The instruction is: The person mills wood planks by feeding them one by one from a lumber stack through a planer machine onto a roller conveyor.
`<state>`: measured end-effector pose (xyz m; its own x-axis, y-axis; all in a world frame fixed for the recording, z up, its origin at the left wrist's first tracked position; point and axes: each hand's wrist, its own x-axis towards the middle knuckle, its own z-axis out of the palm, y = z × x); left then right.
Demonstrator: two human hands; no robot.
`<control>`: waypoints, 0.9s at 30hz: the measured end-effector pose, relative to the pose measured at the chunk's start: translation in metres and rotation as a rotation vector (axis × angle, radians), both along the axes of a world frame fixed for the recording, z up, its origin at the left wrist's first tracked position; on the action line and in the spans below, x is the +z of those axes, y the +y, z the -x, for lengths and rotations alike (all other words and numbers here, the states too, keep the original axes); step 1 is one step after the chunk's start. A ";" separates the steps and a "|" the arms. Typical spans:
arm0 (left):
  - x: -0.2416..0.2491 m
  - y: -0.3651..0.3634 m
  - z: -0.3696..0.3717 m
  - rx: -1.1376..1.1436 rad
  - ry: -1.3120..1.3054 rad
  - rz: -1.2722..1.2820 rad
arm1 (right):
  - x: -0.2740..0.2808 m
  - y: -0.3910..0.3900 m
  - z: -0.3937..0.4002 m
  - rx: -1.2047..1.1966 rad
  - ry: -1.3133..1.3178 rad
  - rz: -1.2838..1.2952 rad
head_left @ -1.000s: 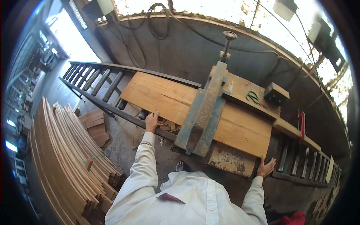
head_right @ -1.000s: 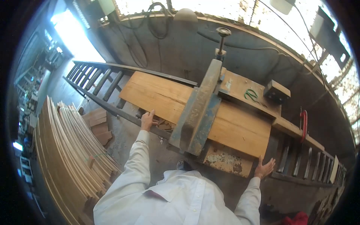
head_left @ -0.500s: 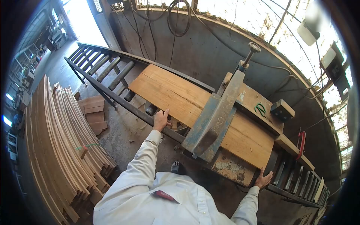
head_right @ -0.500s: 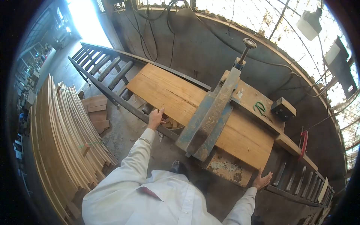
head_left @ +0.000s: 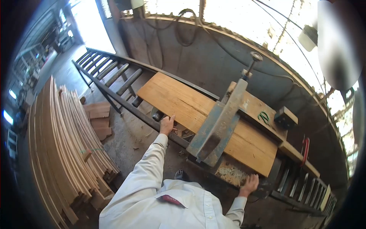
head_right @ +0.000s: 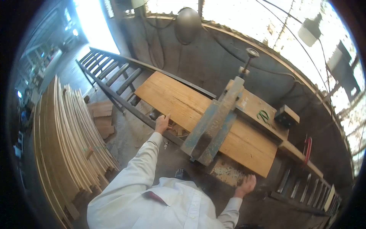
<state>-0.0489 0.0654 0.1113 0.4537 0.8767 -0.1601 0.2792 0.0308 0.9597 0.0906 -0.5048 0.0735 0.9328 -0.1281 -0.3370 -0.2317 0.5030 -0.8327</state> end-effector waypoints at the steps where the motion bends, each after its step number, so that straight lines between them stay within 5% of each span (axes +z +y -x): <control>1: -0.005 0.003 0.000 -0.016 0.002 0.010 | -0.015 0.004 -0.003 0.073 0.087 -0.278; 2: 0.001 0.003 0.001 -0.041 0.057 -0.099 | -0.038 0.009 -0.005 0.455 -0.218 -0.255; 4: -0.008 0.004 -0.002 -0.023 -0.026 -0.032 | 0.027 0.058 -0.016 0.168 0.306 -0.571; 5: -0.011 0.009 -0.002 -0.041 0.016 0.000 | -0.030 0.042 -0.028 0.469 -0.008 -0.523; 6: -0.009 0.004 -0.002 -0.047 -0.048 0.003 | -0.028 0.055 -0.033 0.495 -0.022 -0.198; 8: -0.009 0.004 -0.001 -0.114 -0.031 -0.002 | -0.011 0.076 -0.046 0.168 0.320 -0.254; 20: -0.020 0.022 0.006 -0.149 -0.072 0.188 | -0.005 0.080 0.012 0.051 0.248 -0.314; 27: -0.036 0.035 0.007 -0.179 -0.071 0.157 | 0.006 -0.029 0.055 -0.090 0.181 -0.345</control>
